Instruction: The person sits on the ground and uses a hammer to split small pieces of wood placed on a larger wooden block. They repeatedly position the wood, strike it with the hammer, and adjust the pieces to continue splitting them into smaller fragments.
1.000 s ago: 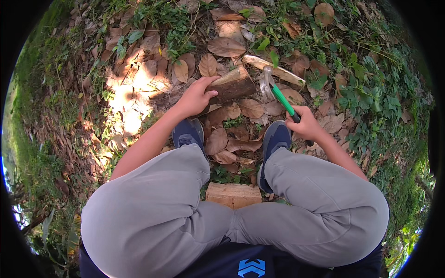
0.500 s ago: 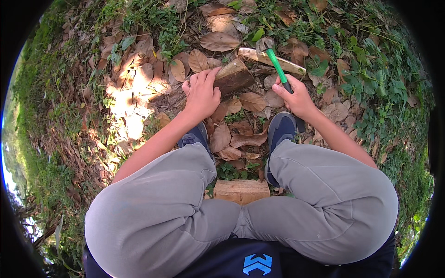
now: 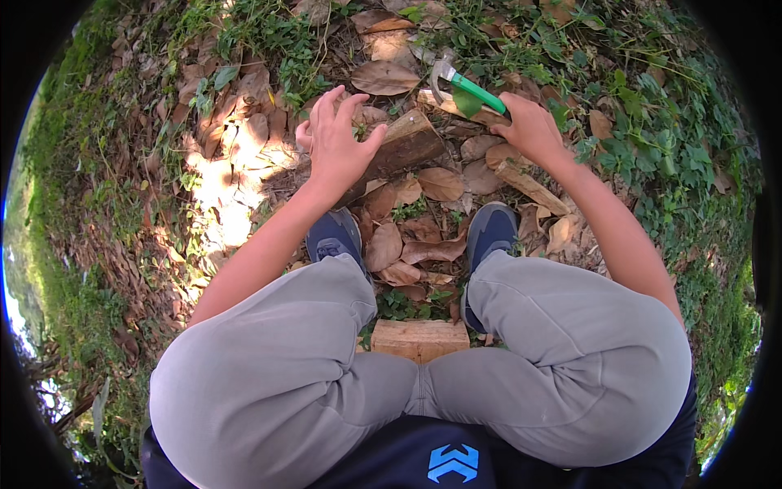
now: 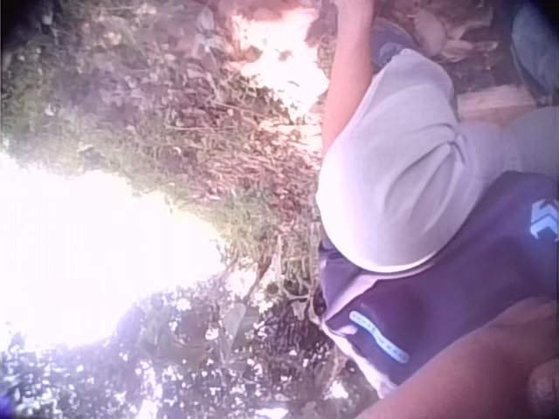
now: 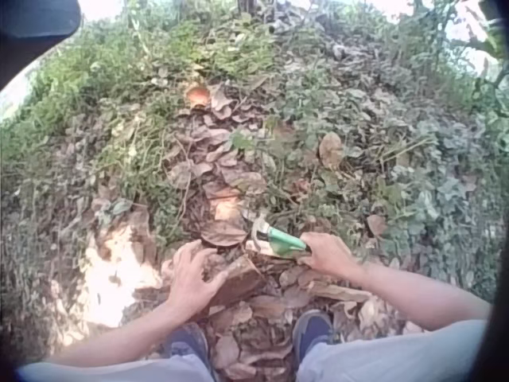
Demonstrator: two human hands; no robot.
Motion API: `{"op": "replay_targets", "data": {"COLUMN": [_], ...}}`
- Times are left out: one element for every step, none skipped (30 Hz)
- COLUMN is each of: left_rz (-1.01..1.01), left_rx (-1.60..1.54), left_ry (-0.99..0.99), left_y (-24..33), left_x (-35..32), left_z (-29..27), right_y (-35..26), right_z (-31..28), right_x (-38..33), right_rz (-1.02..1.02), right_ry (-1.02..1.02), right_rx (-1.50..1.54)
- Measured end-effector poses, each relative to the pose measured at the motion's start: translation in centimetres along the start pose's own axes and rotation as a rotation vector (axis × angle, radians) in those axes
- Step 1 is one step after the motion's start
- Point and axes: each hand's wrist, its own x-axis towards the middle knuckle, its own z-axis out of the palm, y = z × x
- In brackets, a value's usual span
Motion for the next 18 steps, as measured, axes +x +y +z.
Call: {"op": "replay_targets", "data": {"left_rz": [-0.031, -0.062, 0.014, -0.013, -0.041, -0.069, 0.037, 0.038, 0.04, 0.049, 0.089, 0.092, 0.09, 0.089, 0.073, 0.066, 0.059, 0.051], "left_rx": [-0.077, -0.155, -0.191, -0.318, -0.445, -0.572, -0.6, -0.63, -0.66, -0.696, -0.694, -0.692, -0.69, -0.688, -0.691, -0.696, -0.7, -0.704], "left_ry": [0.03, 0.06, 0.106, 0.054, 0.003, -0.05, 0.007, -0.067, -0.142, -0.217, -0.236, -0.251, -0.266, -0.282, -0.276, -0.284, -0.292, -0.299], "left_y": [-0.4, -0.6, -0.8, -0.7, -0.2, 0.3, 1.0, 1.3, 1.5, 2.0, 2.3, 2.4, 2.5, 2.5, 2.4, 2.3, 2.2, 2.1], "left_x": [0.0, -0.1, -0.5, -1.2, -2.2, -3.0, -3.5, -3.9, -4.2, -4.1, -4.0, -3.8, -3.6, -3.5, -3.6, -3.6, -3.7, -3.7], "left_z": [-0.3, -0.4, -0.3, -0.3, -0.3, -0.2, 0.1, 0.0, -0.2, -0.3, -0.4, -0.5, -0.6, -0.6, -0.5, -0.5, -0.4, -0.4], "right_y": [0.1, 0.2, 0.3, 0.3, 0.1, -0.1, -0.3, -0.4, -0.5, 0.1, 0.9, 1.7, 1.6, 1.3, 1.2, 1.4, 1.6, 1.8], "right_z": [0.2, 0.4, 0.5, 0.4, 0.2, -0.1, -0.5, -1.1, -1.3, -1.2, -0.6, -0.2, -0.4, -0.7, -1.0, -1.1, -1.1, -1.1], "right_x": [-0.1, -0.2, -0.3, -0.3, -0.4, -0.6, -0.7, -0.8, -0.9, -1.3, -1.6, -1.9, -2.0, -2.0, -2.2, -2.5, -2.8, -3.2], "right_rz": [0.009, 0.019, 0.03, 0.037, 0.043, 0.049, 0.081, 0.114, 0.147, 0.141, 0.131, 0.122, 0.122, 0.123, 0.123, 0.137, 0.151, 0.164], "right_ry": [-0.001, -0.001, -0.001, 0.015, 0.032, 0.048, 0.029, 0.009, -0.01, 0.036, 0.078, 0.121, 0.133, 0.145, 0.157, 0.129, 0.101, 0.073], "right_rx": [-0.01, -0.02, -0.03, -0.02, -0.009, 0.002, 0.039, 0.075, 0.112, 0.153, 0.196, 0.239, 0.249, 0.259, 0.27, 0.296, 0.324, 0.351]}}
